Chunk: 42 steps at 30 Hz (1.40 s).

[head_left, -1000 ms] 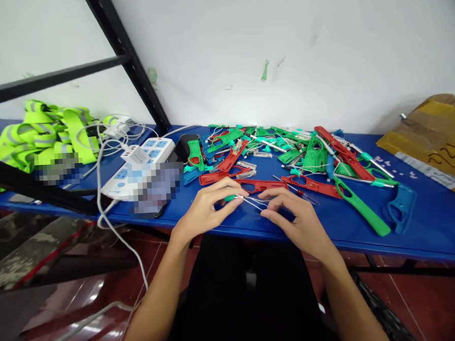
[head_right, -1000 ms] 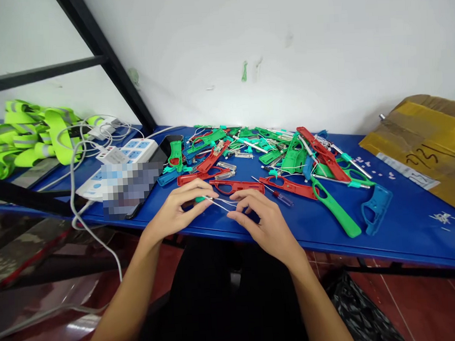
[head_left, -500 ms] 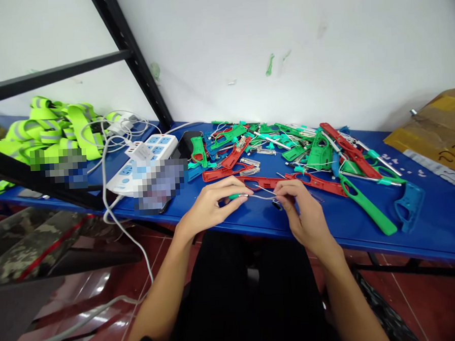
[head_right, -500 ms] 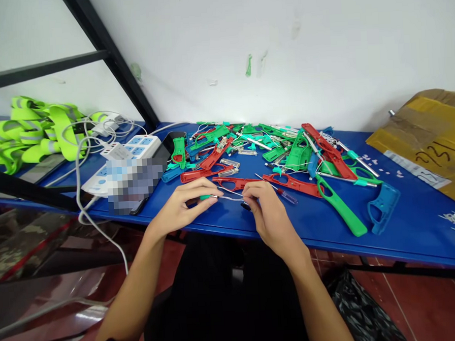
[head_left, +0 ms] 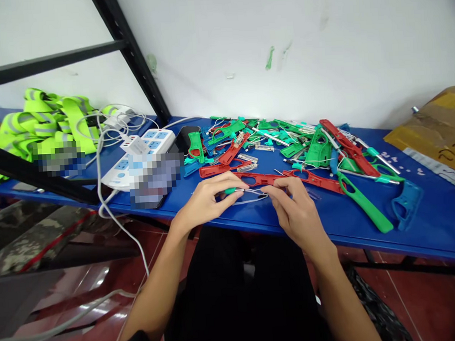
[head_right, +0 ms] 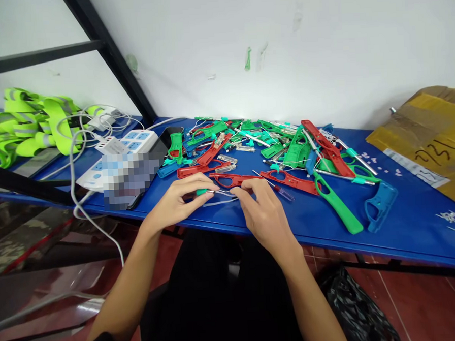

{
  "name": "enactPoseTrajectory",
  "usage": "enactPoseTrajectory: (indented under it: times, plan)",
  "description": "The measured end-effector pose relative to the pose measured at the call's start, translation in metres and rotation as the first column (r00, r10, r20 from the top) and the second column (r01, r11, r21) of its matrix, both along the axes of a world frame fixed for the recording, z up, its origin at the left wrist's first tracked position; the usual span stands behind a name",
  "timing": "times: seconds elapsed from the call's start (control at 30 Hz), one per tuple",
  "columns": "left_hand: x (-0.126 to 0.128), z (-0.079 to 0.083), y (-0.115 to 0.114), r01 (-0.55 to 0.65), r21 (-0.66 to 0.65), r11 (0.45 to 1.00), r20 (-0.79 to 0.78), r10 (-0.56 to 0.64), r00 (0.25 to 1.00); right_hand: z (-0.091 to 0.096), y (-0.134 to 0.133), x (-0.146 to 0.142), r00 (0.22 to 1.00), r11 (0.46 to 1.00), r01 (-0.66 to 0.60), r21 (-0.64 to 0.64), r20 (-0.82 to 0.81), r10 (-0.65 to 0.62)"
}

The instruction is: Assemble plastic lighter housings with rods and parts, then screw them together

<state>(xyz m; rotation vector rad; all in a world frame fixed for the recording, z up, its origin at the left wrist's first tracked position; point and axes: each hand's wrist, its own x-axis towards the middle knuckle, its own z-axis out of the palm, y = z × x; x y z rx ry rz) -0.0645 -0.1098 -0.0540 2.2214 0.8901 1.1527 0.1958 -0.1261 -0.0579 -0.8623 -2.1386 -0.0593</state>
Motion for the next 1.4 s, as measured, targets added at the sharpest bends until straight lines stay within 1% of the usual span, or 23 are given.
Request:
enactPoseTrajectory:
  times: [0.1,0.13,0.2,0.23,0.33,0.43,0.5,0.57,0.63,0.7,0.87,0.97,1.07,1.17,1.27,1.33,1.4]
  plan:
    - [0.000,0.001,0.000,-0.010,0.003,1.000,-0.005,0.010,1.000,0.001,-0.001,0.001,0.995,0.991,-0.094,-0.099,-0.039,0.090]
    - [0.001,0.001,0.000,-0.012,0.007,1.000,-0.004,0.012,1.000,0.002,-0.001,0.001,0.992,0.986,-0.126,-0.110,-0.027,0.124]
    - [0.001,0.002,0.000,-0.013,0.011,1.000,-0.004,0.013,1.000,0.003,-0.002,0.000,0.986,0.986,-0.151,-0.076,0.052,0.155]
    - [0.001,0.002,0.000,-0.012,0.011,1.000,-0.007,0.012,1.000,0.004,-0.002,-0.001,0.983,0.989,-0.142,-0.043,0.110,0.146]
    - [0.000,0.000,0.001,-0.007,0.006,1.000,-0.023,0.008,1.000,0.005,-0.001,-0.007,0.966,0.997,-0.068,0.027,0.253,0.059]
    - [0.000,-0.001,0.001,0.002,-0.001,1.000,-0.035,-0.002,0.999,0.004,0.002,-0.012,0.950,0.999,-0.023,0.023,0.313,0.015]
    - [-0.001,-0.002,0.000,0.001,-0.007,1.000,-0.035,-0.001,0.999,0.004,0.003,-0.013,0.947,0.999,-0.032,-0.013,0.319,0.034]
    - [-0.001,-0.001,0.000,-0.004,-0.011,1.000,-0.028,0.004,1.000,0.005,0.003,-0.011,0.953,0.995,-0.065,-0.071,0.291,0.083]
    - [0.000,0.000,-0.001,-0.004,-0.011,1.000,-0.018,0.004,1.000,0.006,0.004,-0.008,0.964,0.986,-0.104,-0.127,0.230,0.131]
    - [0.000,0.001,-0.001,0.002,-0.012,1.000,-0.009,-0.002,1.000,0.008,0.003,-0.006,0.975,0.979,-0.124,-0.165,0.161,0.150]
    - [0.000,0.001,-0.002,0.002,-0.023,1.000,-0.015,-0.002,1.000,0.008,0.004,-0.005,0.990,0.970,-0.134,-0.201,0.013,0.139]
    - [0.000,0.000,-0.001,0.012,-0.016,1.000,-0.021,-0.012,1.000,0.006,0.005,-0.005,0.992,0.971,-0.122,-0.206,-0.026,0.120]
    - [0.000,0.001,-0.001,0.014,-0.014,1.000,-0.013,-0.014,1.000,0.004,0.005,-0.005,0.990,0.967,-0.137,-0.215,-0.046,0.130]
    - [0.001,0.002,-0.002,0.012,-0.013,1.000,-0.008,-0.012,1.000,0.004,0.004,-0.004,0.988,0.974,-0.148,-0.169,-0.068,0.139]
    - [0.000,0.002,-0.002,0.008,-0.014,1.000,-0.014,-0.008,1.000,0.001,0.002,-0.002,0.990,0.991,-0.126,-0.034,-0.068,0.123]
    - [0.000,0.002,-0.002,0.009,-0.019,1.000,-0.021,-0.009,1.000,-0.002,0.001,-0.001,0.994,0.994,-0.093,0.055,-0.043,0.096]
    - [0.000,0.002,-0.003,0.011,-0.029,1.000,-0.025,-0.012,1.000,-0.005,0.000,-0.001,0.999,0.992,-0.053,0.118,-0.008,0.054]
